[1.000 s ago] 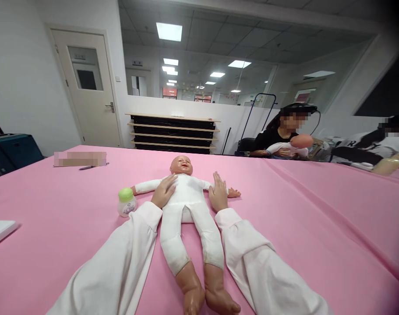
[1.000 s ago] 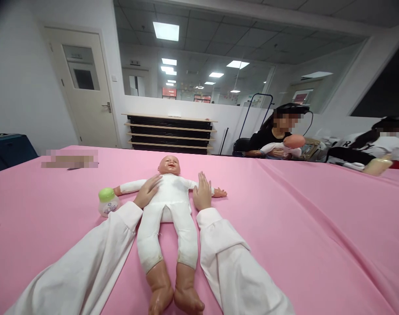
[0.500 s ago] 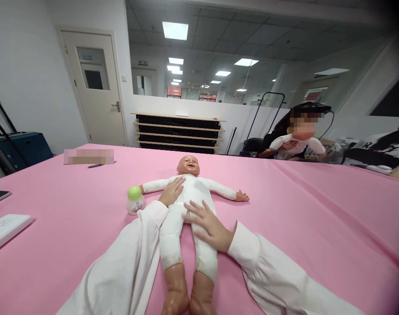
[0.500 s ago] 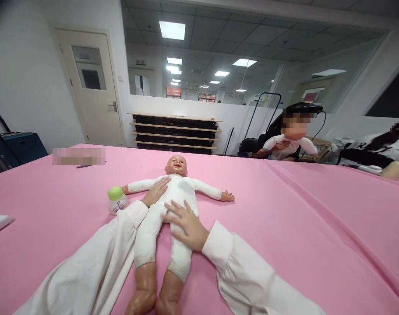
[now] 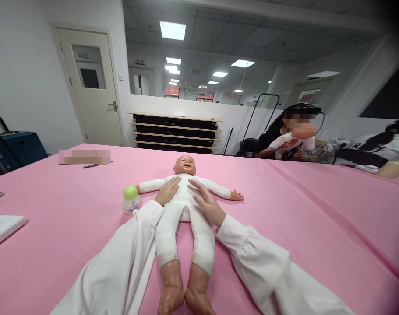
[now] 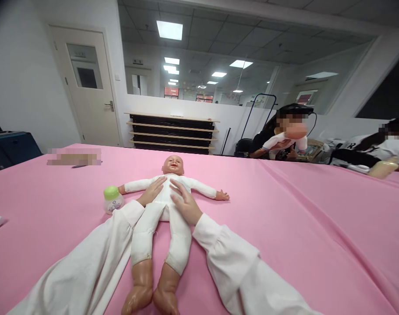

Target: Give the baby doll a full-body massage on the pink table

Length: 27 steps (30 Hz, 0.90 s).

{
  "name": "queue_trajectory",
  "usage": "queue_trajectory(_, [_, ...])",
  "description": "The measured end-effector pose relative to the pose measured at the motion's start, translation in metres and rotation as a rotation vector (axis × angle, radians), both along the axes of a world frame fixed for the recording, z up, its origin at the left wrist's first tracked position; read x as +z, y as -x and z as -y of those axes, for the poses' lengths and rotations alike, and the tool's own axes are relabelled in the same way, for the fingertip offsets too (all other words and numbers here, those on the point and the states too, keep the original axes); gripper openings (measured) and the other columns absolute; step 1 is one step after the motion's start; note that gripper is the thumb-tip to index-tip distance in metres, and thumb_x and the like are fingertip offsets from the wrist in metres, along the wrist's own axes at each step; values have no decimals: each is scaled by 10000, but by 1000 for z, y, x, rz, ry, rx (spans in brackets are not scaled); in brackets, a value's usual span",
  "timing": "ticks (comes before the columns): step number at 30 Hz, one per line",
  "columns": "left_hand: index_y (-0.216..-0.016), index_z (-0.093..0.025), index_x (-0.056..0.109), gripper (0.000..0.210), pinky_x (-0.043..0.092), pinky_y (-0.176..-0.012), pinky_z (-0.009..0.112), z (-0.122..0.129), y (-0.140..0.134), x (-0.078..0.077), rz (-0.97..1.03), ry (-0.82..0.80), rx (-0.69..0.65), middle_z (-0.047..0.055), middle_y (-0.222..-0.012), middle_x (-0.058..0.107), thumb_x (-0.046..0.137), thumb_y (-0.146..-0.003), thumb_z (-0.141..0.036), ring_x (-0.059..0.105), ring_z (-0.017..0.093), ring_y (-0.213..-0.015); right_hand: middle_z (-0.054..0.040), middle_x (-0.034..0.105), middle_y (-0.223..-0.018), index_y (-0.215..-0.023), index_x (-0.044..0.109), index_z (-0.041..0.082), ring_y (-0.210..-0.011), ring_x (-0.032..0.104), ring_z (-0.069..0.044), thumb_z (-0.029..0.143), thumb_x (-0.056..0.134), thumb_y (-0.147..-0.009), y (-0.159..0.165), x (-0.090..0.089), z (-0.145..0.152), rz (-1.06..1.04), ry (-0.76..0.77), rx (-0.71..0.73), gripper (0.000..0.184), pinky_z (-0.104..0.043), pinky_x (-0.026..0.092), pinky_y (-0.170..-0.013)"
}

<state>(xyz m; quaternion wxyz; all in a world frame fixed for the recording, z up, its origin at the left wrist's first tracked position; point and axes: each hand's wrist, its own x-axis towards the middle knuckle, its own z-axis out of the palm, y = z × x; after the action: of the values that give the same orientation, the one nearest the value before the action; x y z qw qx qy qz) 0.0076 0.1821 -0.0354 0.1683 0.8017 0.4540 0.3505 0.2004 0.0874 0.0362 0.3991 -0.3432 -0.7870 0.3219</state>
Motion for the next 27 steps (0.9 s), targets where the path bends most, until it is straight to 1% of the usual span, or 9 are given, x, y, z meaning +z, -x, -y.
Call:
queue_trajectory(2, [-1365, -155, 328, 499, 149, -1122, 353, 1, 0, 1, -10, 0, 1, 39, -1452, 297, 221, -921, -356, 177, 135, -1363, -134, 158, -1479, -1405, 241, 180, -1373, 143, -239, 572, 387, -833, 10, -8, -6, 286, -161, -5, 709, -498, 126, -1105])
queue_trajectory(4, [-1364, -161, 330, 493, 155, -1120, 354, 1, 0, 1, -17, 2, 12, 41, -1454, 293, 219, -923, -351, 184, 134, -1361, -112, 147, -1483, -1408, 234, 193, -1382, 92, -240, 544, 386, -845, 13, -16, 0, 554, -260, 84, 681, -537, 29, -1096])
queue_trajectory(6, [-1363, -166, 334, 487, 158, -1119, 357, 0, 0, 0, -21, 2, 23, 40, -1455, 289, 219, -925, -346, 188, 136, -1360, -91, 208, -1470, -1404, 246, 210, -1376, 133, -227, 517, 369, -863, 8, -22, 14, 663, -303, 164, 634, -539, 21, -1093])
queue_trajectory(9, [-1366, -183, 331, 483, 156, -1120, 353, 0, 0, -1, -27, 8, 27, 27, -1456, 287, 223, -925, -349, 179, 132, -1363, -63, 280, -1449, -1355, 358, 247, -1362, 186, -226, 498, 346, -874, -6, -34, 42, 635, -337, 229, 543, -533, 29, -1092])
queue_trajectory(11, [-1369, -191, 327, 483, 154, -1121, 351, 1, 0, 0, -30, 15, 30, 20, -1458, 283, 225, -924, -350, 170, 131, -1365, -26, 422, -1373, -1231, 518, 284, -1345, 233, -216, 433, 310, -892, -14, -45, 56, 568, -372, 245, 424, -524, -24, -1091])
queue_trajectory(13, [-1369, -182, 330, 483, 148, -1124, 345, 2, -1, 2, -33, 18, 26, 24, -1459, 279, 234, -922, -338, 167, 131, -1366, -9, 552, -1250, -1120, 604, 284, -1317, 290, -200, 362, 288, -895, -19, -55, 63, 492, -403, 222, 395, -503, -78, -1091])
queue_trajectory(18, [-1362, -144, 349, 483, 136, -1126, 349, 12, -4, 18, -22, 125, 43, 49, -1461, 259, 282, -905, -287, 153, 152, -1369, 8, 620, -1151, -1074, 623, 276, -1278, 355, -172, 280, 285, -889, -20, -65, 59, 434, -425, 201, 385, -474, -102, -1096])
queue_trajectory(23, [-1402, -228, 268, 519, 128, -1115, 431, 62, -7, 33, -40, 198, -54, 20, -1483, 164, 313, -908, -379, 78, 200, -1378, -5, 636, -1116, -1049, 629, 252, -1273, 363, -164, 256, 287, -882, -20, -63, 57, 457, -443, 201, 380, -465, -103, -1097])
queue_trajectory(27, [-1411, -284, 215, 570, 83, -1104, 491, 116, -3, 31, -162, 168, -136, 0, -1496, 85, 346, -888, -469, 21, 226, -1382, -6, 651, -1078, -1035, 629, 246, -1264, 374, -159, 248, 292, -878, -21, -62, 58, 469, -440, 220, 372, -466, -129, -1087])
